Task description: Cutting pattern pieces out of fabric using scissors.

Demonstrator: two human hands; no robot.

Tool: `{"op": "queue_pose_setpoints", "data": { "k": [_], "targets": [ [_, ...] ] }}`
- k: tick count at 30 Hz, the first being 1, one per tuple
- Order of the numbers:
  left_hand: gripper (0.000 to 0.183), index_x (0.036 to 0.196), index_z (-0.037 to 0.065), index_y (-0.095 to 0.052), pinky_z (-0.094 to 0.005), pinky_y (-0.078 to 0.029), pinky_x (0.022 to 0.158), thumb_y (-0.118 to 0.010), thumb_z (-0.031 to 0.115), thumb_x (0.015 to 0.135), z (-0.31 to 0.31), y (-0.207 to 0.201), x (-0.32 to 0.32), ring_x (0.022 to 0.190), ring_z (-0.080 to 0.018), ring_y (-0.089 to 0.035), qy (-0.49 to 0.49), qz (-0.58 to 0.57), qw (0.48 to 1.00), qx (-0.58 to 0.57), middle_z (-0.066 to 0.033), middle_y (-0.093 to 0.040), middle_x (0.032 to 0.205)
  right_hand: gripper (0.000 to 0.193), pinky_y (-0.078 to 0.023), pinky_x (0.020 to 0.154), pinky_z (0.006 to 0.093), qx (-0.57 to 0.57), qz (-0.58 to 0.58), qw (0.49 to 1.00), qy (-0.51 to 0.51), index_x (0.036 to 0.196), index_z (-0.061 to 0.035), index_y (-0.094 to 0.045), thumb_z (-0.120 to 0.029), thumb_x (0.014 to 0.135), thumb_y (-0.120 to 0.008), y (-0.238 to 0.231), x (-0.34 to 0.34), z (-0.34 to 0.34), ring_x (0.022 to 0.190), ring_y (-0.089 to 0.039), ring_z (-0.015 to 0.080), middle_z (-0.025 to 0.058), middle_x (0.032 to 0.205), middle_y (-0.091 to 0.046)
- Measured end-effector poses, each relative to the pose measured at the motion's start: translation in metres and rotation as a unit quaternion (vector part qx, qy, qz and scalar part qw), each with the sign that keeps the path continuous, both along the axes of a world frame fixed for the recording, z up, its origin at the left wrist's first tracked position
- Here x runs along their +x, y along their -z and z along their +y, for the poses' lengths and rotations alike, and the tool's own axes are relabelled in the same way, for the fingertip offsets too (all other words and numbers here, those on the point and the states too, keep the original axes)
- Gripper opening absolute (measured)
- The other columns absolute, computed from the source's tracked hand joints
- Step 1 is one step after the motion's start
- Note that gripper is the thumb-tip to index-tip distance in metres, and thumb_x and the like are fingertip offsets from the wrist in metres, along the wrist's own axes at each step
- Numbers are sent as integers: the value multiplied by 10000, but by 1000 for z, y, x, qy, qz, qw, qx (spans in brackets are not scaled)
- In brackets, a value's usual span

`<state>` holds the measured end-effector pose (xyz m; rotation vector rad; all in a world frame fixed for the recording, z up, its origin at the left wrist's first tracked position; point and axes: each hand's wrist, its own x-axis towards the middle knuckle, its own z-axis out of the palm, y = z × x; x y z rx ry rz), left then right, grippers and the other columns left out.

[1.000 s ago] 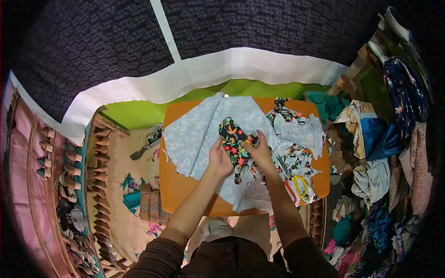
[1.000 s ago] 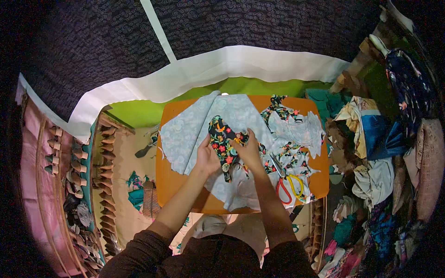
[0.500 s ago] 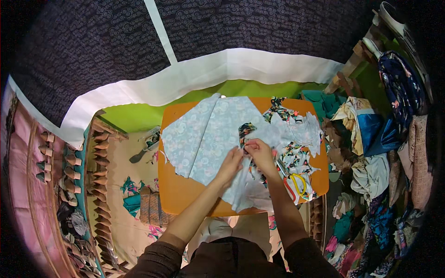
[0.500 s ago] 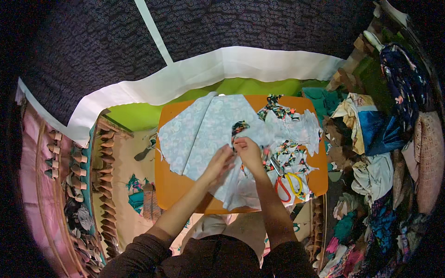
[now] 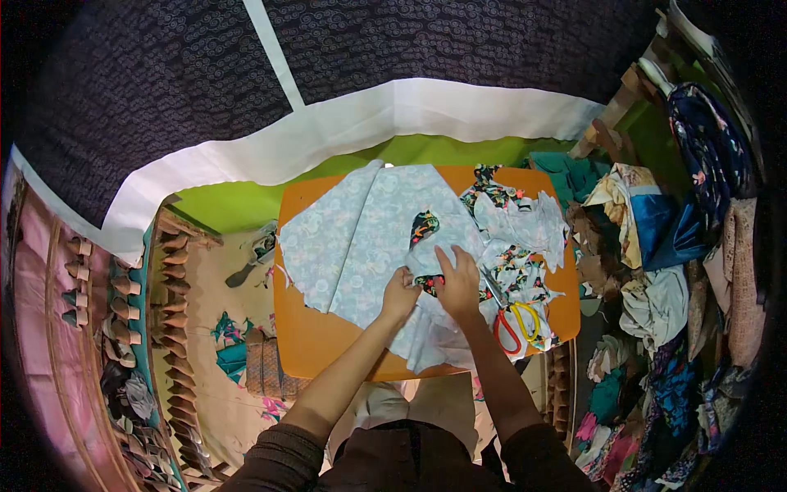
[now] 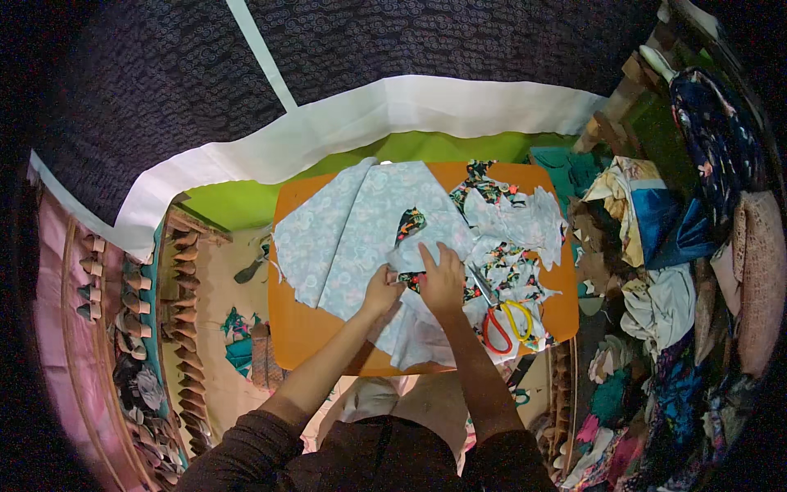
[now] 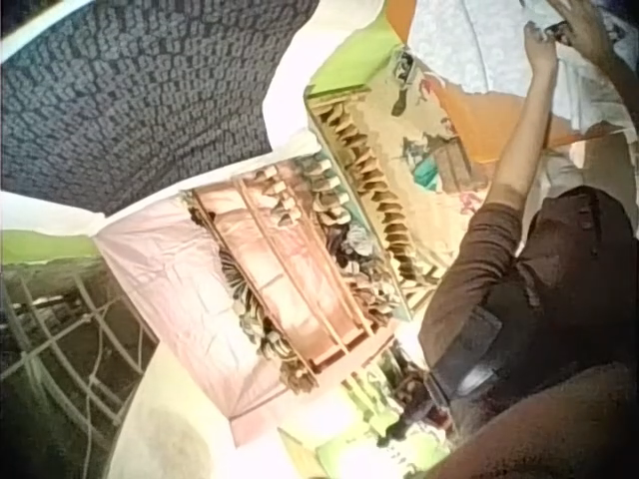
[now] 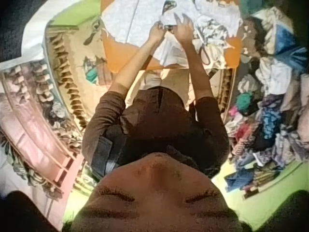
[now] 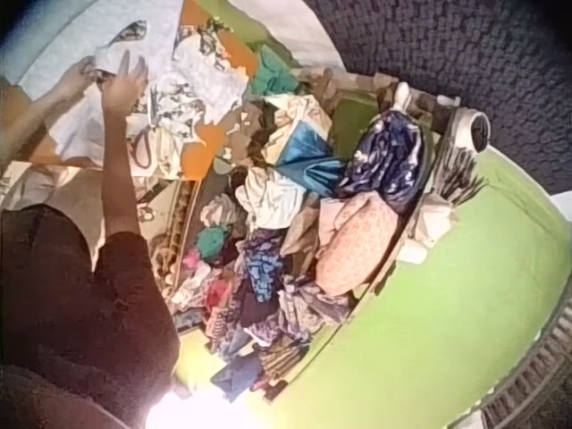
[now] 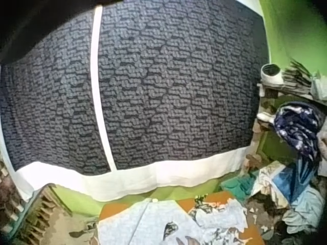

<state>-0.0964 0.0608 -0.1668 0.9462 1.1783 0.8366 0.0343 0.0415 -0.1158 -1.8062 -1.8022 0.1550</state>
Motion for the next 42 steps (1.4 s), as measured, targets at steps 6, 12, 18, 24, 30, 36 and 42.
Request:
{"op": "queue_pose_setpoints", "data": {
  "k": [6, 12, 18, 24, 30, 36, 42],
  "targets": [
    [310, 991, -28, -496, -220, -371, 577, -597, 7, 700, 6, -12, -9, 665, -96, -438, -44, -55, 995, -64, -26, -488, 749, 321, -365, 809, 395, 42, -23, 998, -36, 962, -67, -566, 15, 657, -509, -1, 20, 19, 933, -491, 275, 87, 930, -558],
    [254, 983, -9, -538, -205, -399, 648, -590, 78, 750, 37, -48, -57, 734, -96, -498, -87, 2, 996, 27, -44, -550, 809, 243, -397, 778, 362, 139, 55, 989, -19, 894, -32, -580, 30, 685, -472, -49, 35, 29, 883, -531, 269, 100, 893, -587],
    [217, 927, -5, -579, -201, -390, 615, -586, 140, 765, 64, -63, -121, 684, -88, -485, -150, 119, 980, 47, -34, -565, 780, 290, -431, 782, 342, 134, 40, 985, -97, 887, -41, -589, 66, 645, -470, -78, 48, 22, 899, -547, 263, 92, 968, -589],
    [199, 859, -12, -595, -219, -372, 549, -585, 162, 761, 80, -92, -141, 603, -83, -451, -143, 220, 958, 119, -21, -556, 673, 313, -423, 782, 339, 120, -17, 986, -111, 912, -60, -591, 50, 640, -484, -89, 51, 4, 918, -543, 238, 71, 983, -584],
    [306, 991, -27, -501, -373, -397, 700, -553, 112, 724, 77, -87, -125, 808, -279, -508, -135, 472, 744, 454, -168, -532, 902, 329, -414, 771, 345, 85, -78, 985, -131, 937, -54, -575, 25, 629, -492, -52, 48, -1, 901, -537, 238, 69, 966, -579],
    [347, 1013, -16, -478, -424, -384, 799, -565, 137, 714, -10, -60, -37, 928, -369, -470, 104, 385, 821, 409, -211, -489, 1017, 298, -417, 766, 346, 73, -90, 986, -117, 932, -48, -571, -2, 646, -501, -23, 45, -9, 888, -541, 238, 74, 957, -577],
    [367, 993, 14, -504, -385, -402, 684, -596, 207, 695, -47, -28, -15, 814, -287, -500, 122, 431, 763, 466, -147, -509, 897, 280, -429, 749, 338, 95, -86, 984, -120, 906, -47, -580, 4, 642, -503, -32, 48, -6, 873, -553, 235, 76, 933, -584]
  ]
}}
